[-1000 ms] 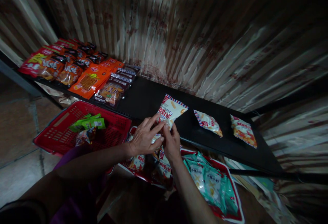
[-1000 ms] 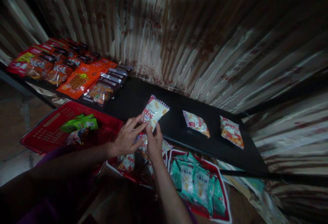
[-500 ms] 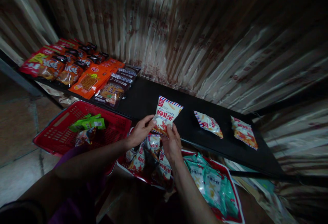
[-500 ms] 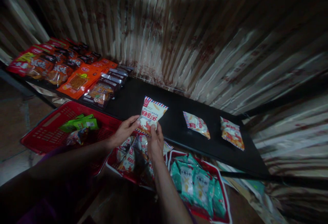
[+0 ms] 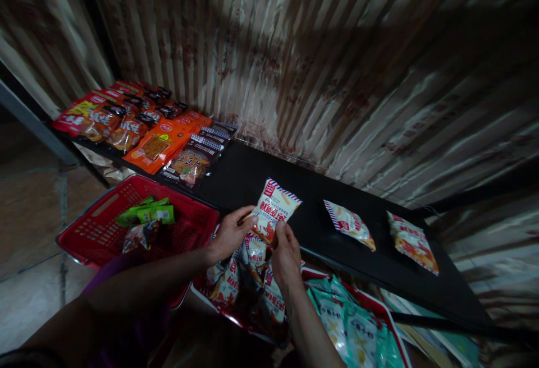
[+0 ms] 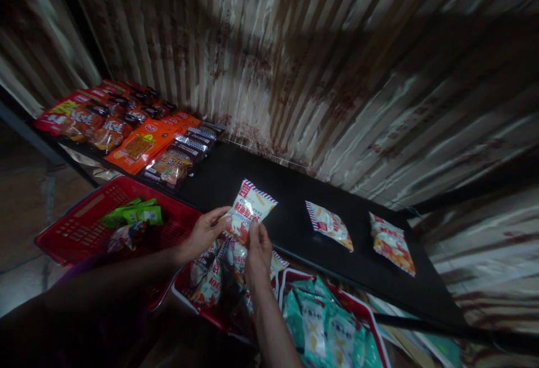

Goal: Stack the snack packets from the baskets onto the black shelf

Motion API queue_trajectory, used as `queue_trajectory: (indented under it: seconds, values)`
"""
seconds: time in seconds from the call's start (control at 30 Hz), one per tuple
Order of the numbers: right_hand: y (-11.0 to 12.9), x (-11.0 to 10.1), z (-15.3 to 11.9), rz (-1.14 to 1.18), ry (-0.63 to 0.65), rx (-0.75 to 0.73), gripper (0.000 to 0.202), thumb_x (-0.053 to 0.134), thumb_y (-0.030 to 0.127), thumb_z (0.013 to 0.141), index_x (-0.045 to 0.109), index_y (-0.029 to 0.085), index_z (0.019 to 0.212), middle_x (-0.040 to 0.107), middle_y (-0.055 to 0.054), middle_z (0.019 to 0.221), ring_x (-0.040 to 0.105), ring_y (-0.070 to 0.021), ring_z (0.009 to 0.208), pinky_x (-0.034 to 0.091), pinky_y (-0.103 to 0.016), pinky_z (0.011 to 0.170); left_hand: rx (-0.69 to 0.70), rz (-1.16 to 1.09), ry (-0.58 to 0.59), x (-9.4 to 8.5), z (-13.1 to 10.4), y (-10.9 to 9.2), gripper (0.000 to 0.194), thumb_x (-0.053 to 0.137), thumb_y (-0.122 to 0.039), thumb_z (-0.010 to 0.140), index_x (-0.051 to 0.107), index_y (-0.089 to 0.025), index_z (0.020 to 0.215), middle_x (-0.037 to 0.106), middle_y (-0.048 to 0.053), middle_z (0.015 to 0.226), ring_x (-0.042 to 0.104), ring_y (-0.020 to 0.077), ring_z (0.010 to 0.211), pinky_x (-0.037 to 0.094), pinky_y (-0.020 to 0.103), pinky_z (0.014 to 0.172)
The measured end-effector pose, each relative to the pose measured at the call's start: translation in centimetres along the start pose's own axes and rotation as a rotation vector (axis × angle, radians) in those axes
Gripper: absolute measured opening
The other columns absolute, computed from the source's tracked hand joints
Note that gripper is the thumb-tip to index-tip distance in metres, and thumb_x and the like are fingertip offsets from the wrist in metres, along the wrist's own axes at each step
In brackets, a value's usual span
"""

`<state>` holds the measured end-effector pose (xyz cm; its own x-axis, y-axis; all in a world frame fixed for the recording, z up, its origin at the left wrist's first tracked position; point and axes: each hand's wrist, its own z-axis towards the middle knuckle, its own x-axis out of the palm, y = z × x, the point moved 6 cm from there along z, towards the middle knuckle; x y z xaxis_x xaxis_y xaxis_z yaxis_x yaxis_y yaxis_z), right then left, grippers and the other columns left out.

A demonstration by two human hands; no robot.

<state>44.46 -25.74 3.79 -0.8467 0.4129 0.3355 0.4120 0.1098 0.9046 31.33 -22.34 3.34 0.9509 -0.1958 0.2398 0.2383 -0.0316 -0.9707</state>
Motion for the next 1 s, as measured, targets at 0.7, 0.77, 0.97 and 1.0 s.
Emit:
queue_trajectory:
  seconds: [0.7, 0.77, 0.97, 1.0]
  values:
    - [-1.4, 0.2, 1.1, -0.117, 0.030, 0.027, 0.045, 0.072, 0.050, 0.066, 0.067, 0.021, 0.100, 0.074, -0.004, 0.092, 0.069, -0.0233, 0.082, 0.055, -0.035, 0.071, -0.052, -0.017, -0.105, -1.8, 0.3, 0.6, 0.035, 0.056, -0.039, 0.082, 0.058, -0.020, 0.111, 0.067, 0.005, 0.101, 0.064, 0.0171, 0.085, 0.053, 0.028, 0.072]
    - [-1.1, 0.5, 1.5, -0.145, 0.028, -0.007, 0.049, 0.074, 0.046, 0.065, 0.065, 0.021, 0.107, 0.073, -0.004, 0.100, 0.068, -0.0235, 0.088, 0.055, -0.036, 0.076, -0.010, -0.036, -0.135, -2.1, 0.9, 0.4, 0.032, 0.057, -0.038, 0.082, 0.057, -0.019, 0.107, 0.067, 0.005, 0.097, 0.064, 0.0171, 0.084, 0.052, 0.028, 0.072]
    - [0.7, 3.8, 4.0, -0.163, 0.136, -0.151, 0.061, 0.075, 0.036, 0.066, 0.058, 0.021, 0.122, 0.069, -0.005, 0.114, 0.064, -0.0218, 0.103, 0.047, -0.040, 0.095, 0.138, 0.037, -0.310, -3.6, 4.9, -1.1, 0.027, 0.060, -0.035, 0.080, 0.055, -0.018, 0.101, 0.066, 0.005, 0.093, 0.063, 0.0164, 0.086, 0.049, 0.027, 0.076]
    - [0.9, 4.3, 4.6, -0.165, 0.139, -0.165, 0.061, 0.076, 0.035, 0.065, 0.058, 0.021, 0.121, 0.069, -0.005, 0.114, 0.064, -0.0215, 0.103, 0.046, -0.041, 0.097, 0.155, 0.057, -0.337, -3.8, 5.7, -1.3, 0.025, 0.059, -0.034, 0.080, 0.056, -0.018, 0.099, 0.065, 0.005, 0.092, 0.062, 0.0160, 0.085, 0.049, 0.027, 0.075]
